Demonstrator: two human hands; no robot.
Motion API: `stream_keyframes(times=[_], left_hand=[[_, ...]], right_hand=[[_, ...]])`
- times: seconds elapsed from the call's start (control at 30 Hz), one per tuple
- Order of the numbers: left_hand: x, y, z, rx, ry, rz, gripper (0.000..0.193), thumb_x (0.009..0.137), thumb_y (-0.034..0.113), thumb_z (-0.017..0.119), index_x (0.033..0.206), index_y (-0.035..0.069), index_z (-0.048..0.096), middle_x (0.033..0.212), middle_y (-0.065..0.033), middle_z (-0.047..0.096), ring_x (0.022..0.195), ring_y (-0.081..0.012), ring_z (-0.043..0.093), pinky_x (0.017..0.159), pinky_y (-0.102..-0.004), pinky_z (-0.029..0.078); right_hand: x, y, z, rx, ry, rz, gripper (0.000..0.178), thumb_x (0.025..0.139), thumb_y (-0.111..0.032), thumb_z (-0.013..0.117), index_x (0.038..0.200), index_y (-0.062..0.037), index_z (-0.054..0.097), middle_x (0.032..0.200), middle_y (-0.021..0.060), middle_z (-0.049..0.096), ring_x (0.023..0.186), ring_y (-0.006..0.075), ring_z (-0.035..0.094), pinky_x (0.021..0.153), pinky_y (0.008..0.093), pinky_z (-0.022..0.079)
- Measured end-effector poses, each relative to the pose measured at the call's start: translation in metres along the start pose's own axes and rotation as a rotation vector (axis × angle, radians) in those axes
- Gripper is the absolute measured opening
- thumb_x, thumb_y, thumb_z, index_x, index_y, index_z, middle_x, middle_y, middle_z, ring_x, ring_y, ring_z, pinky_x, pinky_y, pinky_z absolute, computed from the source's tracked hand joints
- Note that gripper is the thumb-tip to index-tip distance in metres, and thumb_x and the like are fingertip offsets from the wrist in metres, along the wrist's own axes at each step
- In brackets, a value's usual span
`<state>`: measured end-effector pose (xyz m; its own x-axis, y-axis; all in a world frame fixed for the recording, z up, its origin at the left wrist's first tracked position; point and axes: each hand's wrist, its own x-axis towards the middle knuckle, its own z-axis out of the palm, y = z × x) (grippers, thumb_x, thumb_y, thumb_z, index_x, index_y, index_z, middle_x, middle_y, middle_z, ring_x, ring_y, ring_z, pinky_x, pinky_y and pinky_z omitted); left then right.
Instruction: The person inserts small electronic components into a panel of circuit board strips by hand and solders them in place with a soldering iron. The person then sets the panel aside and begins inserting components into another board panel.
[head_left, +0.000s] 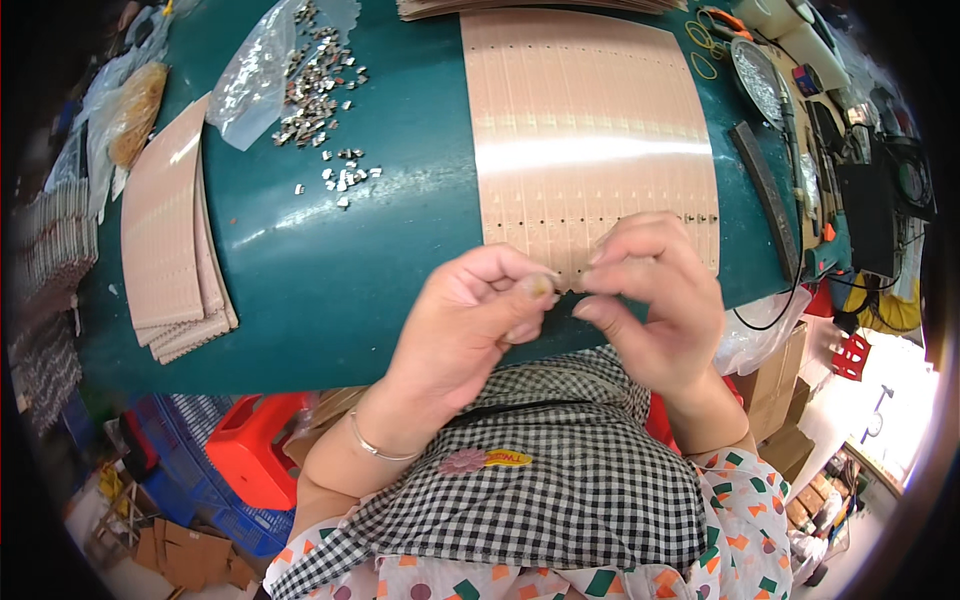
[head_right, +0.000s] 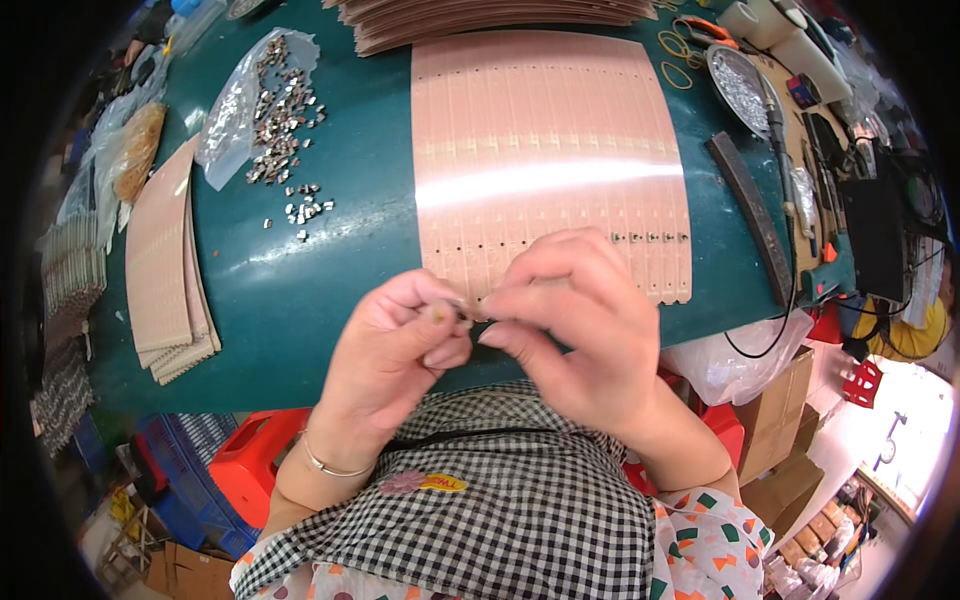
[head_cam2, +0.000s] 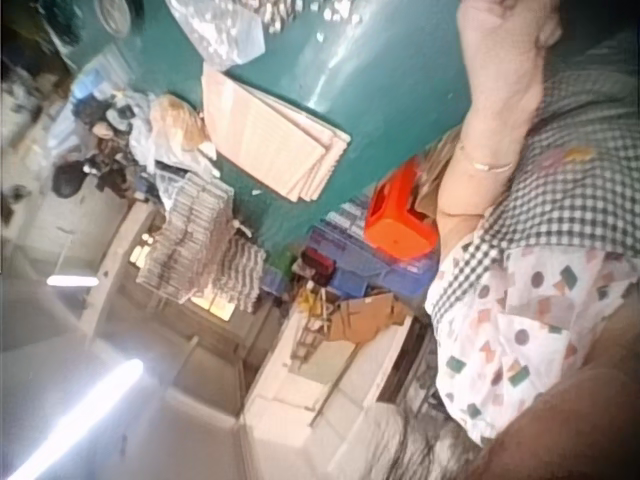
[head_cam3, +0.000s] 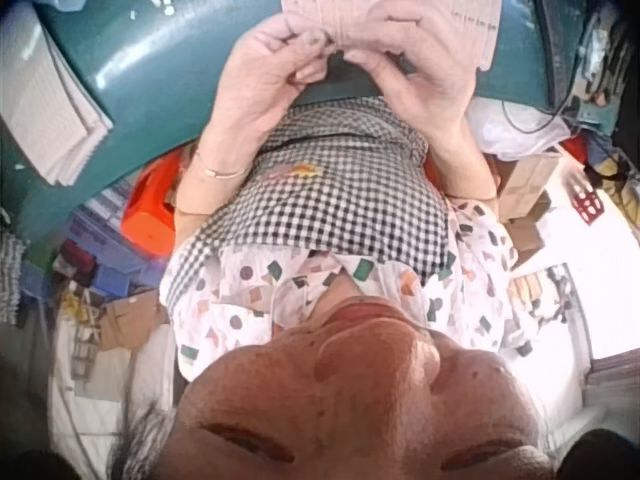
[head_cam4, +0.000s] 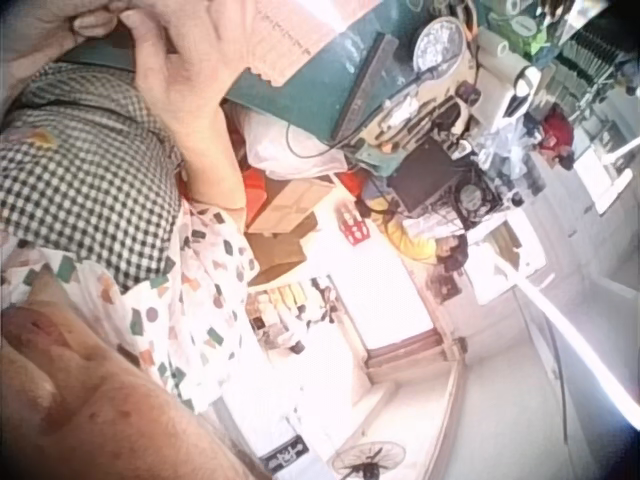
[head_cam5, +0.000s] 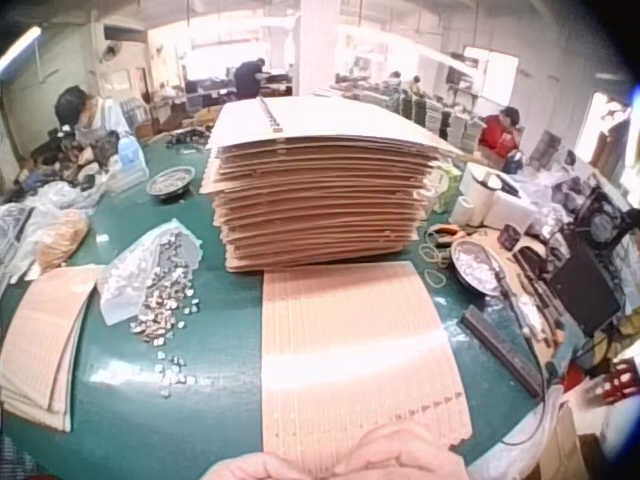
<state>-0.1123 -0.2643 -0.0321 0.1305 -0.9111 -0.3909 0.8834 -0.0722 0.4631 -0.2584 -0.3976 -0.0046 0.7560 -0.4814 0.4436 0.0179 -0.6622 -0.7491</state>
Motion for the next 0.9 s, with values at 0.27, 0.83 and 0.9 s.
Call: stream_keyframes(times=[0.27, 0.83, 0.9], left_hand=[[-0.005, 0.008, 0.009, 0.23, 0.093, 0.025, 0.009, 0.091, 0.005, 0.07, 0.098, -0.001, 0.069, 0.086, -0.0047, 0.066, 0.069, -0.0085, 0.051, 0.061, -0.0222, 0.04], [-0.002, 0.082, -0.064, 1.66, 0.797, 0.635, 0.012, 0.084, 0.0, 0.073, 0.092, 0.0, 0.065, 0.077, -0.0002, 0.058, 0.064, -0.0082, 0.044, 0.06, -0.024, 0.039], [-0.004, 0.082, -0.071, 1.454, 0.77, 0.598, 0.008, 0.088, 0.001, 0.071, 0.094, -0.001, 0.066, 0.079, 0.0034, 0.062, 0.068, -0.0043, 0.049, 0.063, -0.0192, 0.042]], right_hand=[[0.002, 0.004, 0.006, 0.134, -0.025, 0.017, 0.019, 0.067, 0.006, 0.078, 0.082, -0.0008, 0.068, 0.088, 0.009, 0.066, 0.085, 0.0257, 0.063, 0.076, 0.0348, 0.051], [-0.017, 0.064, -0.018, -0.41, 0.127, 0.151, 0.014, 0.071, 0.004, 0.075, 0.082, -0.0025, 0.068, 0.089, 0.0066, 0.068, 0.095, 0.0251, 0.061, 0.087, 0.0355, 0.047], [-0.018, 0.066, -0.02, -0.398, 0.158, 0.167, 0.014, 0.072, 0.004, 0.074, 0.082, -0.0028, 0.068, 0.089, 0.0063, 0.068, 0.095, 0.0253, 0.061, 0.087, 0.0359, 0.047]])
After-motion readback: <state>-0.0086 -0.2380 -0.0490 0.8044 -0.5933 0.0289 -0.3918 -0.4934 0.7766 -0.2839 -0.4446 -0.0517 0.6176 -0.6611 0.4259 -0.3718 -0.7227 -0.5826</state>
